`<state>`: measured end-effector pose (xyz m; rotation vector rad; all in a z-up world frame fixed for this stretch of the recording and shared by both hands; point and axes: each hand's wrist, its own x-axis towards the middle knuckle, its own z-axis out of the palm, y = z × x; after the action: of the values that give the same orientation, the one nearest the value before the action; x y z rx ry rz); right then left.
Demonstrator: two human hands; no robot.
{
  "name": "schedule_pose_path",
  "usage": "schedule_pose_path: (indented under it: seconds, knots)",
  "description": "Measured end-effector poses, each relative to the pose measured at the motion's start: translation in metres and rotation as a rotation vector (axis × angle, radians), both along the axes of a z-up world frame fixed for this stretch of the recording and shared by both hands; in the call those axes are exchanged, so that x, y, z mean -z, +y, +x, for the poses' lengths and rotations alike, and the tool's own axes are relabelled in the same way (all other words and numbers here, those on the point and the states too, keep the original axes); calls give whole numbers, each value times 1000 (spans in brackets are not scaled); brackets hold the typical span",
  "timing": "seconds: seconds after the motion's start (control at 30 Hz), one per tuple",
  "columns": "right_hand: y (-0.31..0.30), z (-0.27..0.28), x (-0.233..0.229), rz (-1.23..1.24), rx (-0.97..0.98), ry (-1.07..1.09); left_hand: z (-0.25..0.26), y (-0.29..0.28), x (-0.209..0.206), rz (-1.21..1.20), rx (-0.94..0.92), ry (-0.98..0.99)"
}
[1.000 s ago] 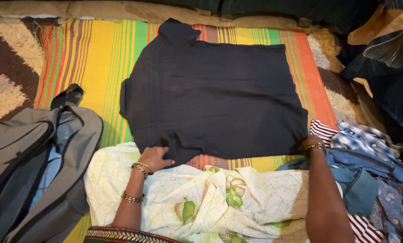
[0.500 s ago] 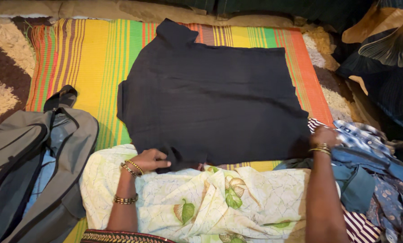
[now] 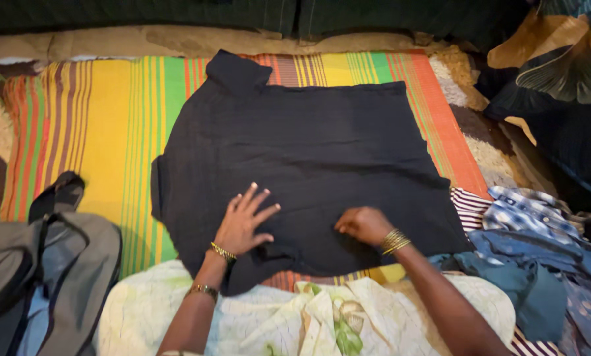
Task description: The person buttons a black shirt and then folds it into a narrow rectangle by hand while sitting on the floor.
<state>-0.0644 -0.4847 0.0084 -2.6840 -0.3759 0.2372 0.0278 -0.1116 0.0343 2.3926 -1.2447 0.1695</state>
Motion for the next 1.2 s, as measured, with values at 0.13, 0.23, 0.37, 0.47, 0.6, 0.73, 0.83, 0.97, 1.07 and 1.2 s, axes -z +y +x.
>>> schedule_pose_path:
  seconds: [0.13,0.23,0.37,0.47,0.6,0.73,0.83,0.97,1.07,1.2]
  knots:
    - [-111,57,7,-32,410,-409,-3,-24,5,121,205,119]
    - [-206,104,27,-348,686,-580,-9,-40,18,116,372,143]
    - [-268,154,46,-189,1137,-318,-5,-50,39,124,422,215]
    - [-288,180,49,-218,1093,-169,-2,-51,48,135,429,231]
    - [-305,208,49,-150,1099,-546,1,-53,56,182,446,269]
    - [-321,223,44,-232,1103,-649,3,-55,64,195,457,264]
    - [-306,231,53,-418,1199,-447,3,-55,66,175,460,242]
    - [-235,236,65,-608,998,-641,3,-55,63,218,449,299]
    - [-183,241,54,-570,716,-658,2,-57,60,238,438,335]
    - [-157,272,38,-334,386,-238,4,-55,56,229,436,351]
